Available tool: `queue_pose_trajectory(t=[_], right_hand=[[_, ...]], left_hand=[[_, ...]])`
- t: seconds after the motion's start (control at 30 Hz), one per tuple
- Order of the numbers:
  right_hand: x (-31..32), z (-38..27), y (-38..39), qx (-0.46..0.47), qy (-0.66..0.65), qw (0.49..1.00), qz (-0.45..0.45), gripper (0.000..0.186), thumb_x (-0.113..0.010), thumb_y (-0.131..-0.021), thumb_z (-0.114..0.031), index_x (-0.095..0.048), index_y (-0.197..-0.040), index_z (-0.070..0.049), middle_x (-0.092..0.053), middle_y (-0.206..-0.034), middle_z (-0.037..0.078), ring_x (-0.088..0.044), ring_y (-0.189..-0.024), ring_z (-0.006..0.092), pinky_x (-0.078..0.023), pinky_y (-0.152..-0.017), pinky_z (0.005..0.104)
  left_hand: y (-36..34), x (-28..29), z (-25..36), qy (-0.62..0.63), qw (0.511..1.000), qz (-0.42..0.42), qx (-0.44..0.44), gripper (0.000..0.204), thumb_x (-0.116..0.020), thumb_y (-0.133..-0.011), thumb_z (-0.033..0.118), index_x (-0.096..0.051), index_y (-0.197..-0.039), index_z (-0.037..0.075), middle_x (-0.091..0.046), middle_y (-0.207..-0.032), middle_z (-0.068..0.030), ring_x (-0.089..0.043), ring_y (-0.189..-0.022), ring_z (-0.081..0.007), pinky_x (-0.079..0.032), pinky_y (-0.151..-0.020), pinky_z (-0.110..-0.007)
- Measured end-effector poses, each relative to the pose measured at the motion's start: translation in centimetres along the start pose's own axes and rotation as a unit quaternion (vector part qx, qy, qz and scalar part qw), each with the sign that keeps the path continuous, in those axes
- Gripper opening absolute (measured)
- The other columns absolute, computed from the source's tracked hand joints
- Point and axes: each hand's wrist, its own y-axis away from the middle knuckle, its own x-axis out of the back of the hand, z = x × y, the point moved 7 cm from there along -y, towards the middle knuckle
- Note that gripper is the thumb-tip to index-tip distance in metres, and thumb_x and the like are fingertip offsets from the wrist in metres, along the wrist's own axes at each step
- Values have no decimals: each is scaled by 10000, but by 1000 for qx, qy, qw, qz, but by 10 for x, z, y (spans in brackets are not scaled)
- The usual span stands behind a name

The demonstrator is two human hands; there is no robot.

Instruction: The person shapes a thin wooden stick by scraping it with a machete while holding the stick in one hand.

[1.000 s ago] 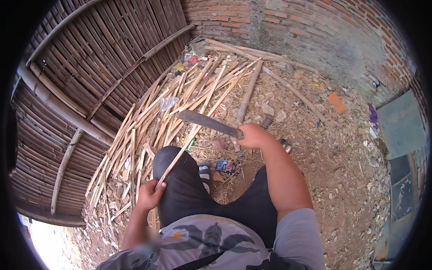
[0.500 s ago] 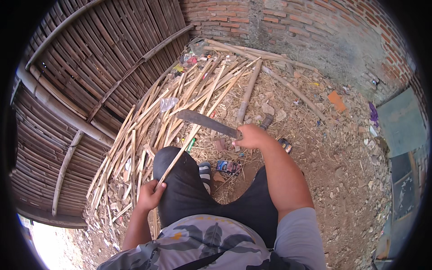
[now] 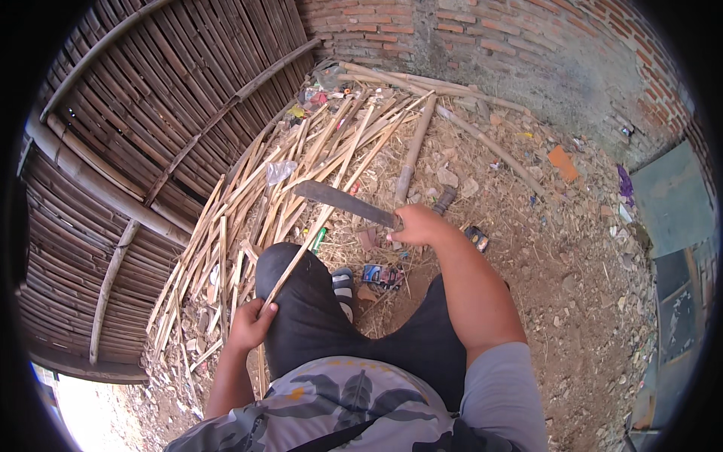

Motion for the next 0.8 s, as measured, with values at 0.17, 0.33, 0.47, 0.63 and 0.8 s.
queue_pose_trajectory(t=[0.17,0.33,0.47,0.63,0.8], right_hand=[[-3,3,-1,12,2,1000,8,491,-840,-793,-405,-716,-1072,-20,-728,-961,225,-711,-931,385,-542,-841,454],[-3,1,-2,8,10,1000,4,500,-836,-787,-415,-720,-1076,-24,-728,-976,226,-708,-949,387,-540,-847,463],[-2,-5,-1,8,-5,1000,-6,491,-837,-778,-415,-725,-1060,-28,-726,-970,224,-704,-953,390,-538,-844,465],[-3,-2,-1,12,8,1000,6,475,-841,-774,-405,-724,-1037,-29,-724,-952,223,-703,-936,392,-536,-833,464],[-4,-2,-2,9,-4,1000,-1,470,-843,-777,-398,-720,-1026,-18,-721,-950,231,-704,-940,395,-536,-841,466]], left_hand=[[0,0,2,-12,1000,-8,5,476,-718,-960,403,-600,-734,0,-512,-547,-102,-438,-531,-156,-394,-515,-386],[0,1,4,-13,1000,-2,0,463,-721,-960,387,-600,-736,0,-515,-549,-105,-435,-531,-155,-392,-514,-386],[2,2,4,-5,1000,5,-1,457,-729,-960,359,-577,-718,2,-489,-542,-86,-414,-538,-139,-378,-507,-377],[1,-1,3,0,1000,-3,8,440,-714,-977,338,-571,-725,7,-485,-568,-47,-412,-573,-115,-374,-522,-355],[2,0,6,-15,999,-26,27,401,-676,-1009,324,-603,-771,10,-527,-632,-10,-447,-631,-95,-396,-566,-330]])
